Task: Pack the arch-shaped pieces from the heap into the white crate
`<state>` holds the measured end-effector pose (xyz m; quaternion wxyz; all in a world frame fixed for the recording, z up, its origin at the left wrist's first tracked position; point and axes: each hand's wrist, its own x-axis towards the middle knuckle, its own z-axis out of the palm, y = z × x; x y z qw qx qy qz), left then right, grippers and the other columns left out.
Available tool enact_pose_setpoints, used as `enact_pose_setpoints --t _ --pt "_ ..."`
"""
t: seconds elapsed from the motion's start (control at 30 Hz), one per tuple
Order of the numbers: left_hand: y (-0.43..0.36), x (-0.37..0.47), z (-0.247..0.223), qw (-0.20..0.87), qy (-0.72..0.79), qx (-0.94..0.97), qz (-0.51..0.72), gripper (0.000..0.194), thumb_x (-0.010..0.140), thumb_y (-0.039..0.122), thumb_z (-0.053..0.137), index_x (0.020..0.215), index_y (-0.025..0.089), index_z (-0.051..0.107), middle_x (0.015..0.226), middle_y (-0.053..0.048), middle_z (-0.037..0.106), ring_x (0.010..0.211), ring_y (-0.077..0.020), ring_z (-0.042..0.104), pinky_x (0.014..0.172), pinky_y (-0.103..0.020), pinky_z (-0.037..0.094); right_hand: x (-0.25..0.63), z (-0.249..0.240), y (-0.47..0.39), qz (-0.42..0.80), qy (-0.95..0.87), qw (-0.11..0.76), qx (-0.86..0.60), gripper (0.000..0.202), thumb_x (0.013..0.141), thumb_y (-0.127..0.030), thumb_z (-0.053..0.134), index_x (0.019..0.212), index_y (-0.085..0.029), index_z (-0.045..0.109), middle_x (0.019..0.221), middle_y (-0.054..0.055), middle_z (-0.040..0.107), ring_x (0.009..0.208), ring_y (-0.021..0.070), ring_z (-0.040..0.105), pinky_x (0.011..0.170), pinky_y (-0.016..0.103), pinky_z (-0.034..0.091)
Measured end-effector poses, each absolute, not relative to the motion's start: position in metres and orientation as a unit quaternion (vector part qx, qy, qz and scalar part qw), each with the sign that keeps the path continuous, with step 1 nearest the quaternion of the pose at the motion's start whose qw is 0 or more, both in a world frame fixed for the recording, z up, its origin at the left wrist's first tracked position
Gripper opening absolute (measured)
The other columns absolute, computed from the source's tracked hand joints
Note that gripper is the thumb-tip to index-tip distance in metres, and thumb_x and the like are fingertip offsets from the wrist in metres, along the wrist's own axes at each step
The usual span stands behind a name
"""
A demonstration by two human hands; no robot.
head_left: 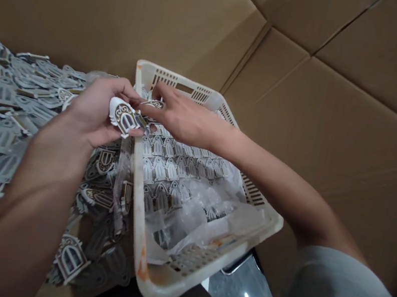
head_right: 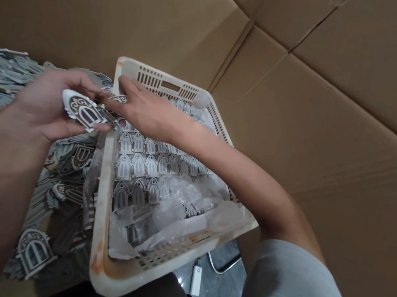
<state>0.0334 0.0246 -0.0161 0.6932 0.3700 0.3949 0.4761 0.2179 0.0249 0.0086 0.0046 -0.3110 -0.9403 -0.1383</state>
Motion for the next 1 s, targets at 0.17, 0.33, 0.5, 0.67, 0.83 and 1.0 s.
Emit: enact_pose_setpoints --t 0.17,0.33,0.5,0.67,0.83,1.0 --pt "0.018 0.037 -0.013 0.726 0.360 0.358 0.464 0.016 0.086 0.021 0.053 0.092 0.012 0.065 0.070 -0.006 0.064 0.055 -0.0203 0.064 0.044 -0.028 0.053 0.220 0.022 0.025 -0.103 -0.942 0.068 -0.313 0.025 0.110 -0.031 0.048 0.123 -0.020 0.067 0.104 0.005 0.061 0.097 0.0176 0.061 0.087 0.033 0.049" --pt "0.022 0.032 -0.018 0.714 0.352 0.369 0.480 0.019 0.088 0.025 0.051 0.096 0.014 0.064 0.091 -0.017 0.075 0.063 -0.0264 0.071 0.043 -0.028 0.053 0.243 0.048 0.008 0.025 -0.871 0.308 -0.382 0.025 0.100 -0.042 0.070 0.096 -0.017 0.068 0.087 0.002 0.061 0.075 0.0135 0.052 0.071 0.028 0.047" --pt "0.033 0.019 -0.023 0.680 0.380 0.361 0.513 0.008 0.085 0.022 0.053 0.079 0.016 0.054 0.099 -0.019 0.075 0.070 -0.0270 0.071 0.042 -0.026 0.050 0.289 0.028 -0.026 0.323 -0.808 0.131 -0.475 0.020 0.100 -0.033 0.066 0.091 -0.016 0.066 0.082 0.004 0.069 0.068 0.0135 0.058 0.060 0.027 0.048" --pt "0.034 0.009 -0.019 0.678 0.394 0.331 0.525 0.008 0.086 0.020 0.052 0.082 0.015 0.056 0.096 -0.016 0.074 0.076 -0.0258 0.070 0.046 -0.027 0.051 0.319 -0.054 -0.053 0.469 -0.620 0.017 -0.629 0.023 0.088 -0.019 0.065 0.069 -0.020 0.052 0.062 0.001 0.060 0.057 0.0141 0.053 0.052 0.028 0.041" --pt "0.034 0.010 -0.021 0.683 0.382 0.344 0.518 0.011 0.082 0.017 0.056 0.085 0.013 0.066 0.084 -0.013 0.071 0.070 -0.0203 0.065 0.041 -0.021 0.048 0.311 -0.094 -0.066 0.514 -0.475 0.135 -0.701 0.010 0.094 -0.024 0.043 0.084 -0.024 0.043 0.058 -0.003 0.046 0.049 0.0138 0.040 0.050 0.028 0.035" --pt "0.032 0.019 -0.025 0.677 0.383 0.382 0.500 0.019 0.076 0.009 0.062 0.090 0.007 0.075 0.087 -0.014 0.071 0.068 -0.0153 0.061 0.036 -0.014 0.039 0.308 -0.105 -0.069 0.580 -0.379 0.153 -0.705 0.005 0.089 -0.023 0.044 0.087 -0.024 0.040 0.057 -0.003 0.049 0.048 0.0131 0.036 0.049 0.026 0.029"
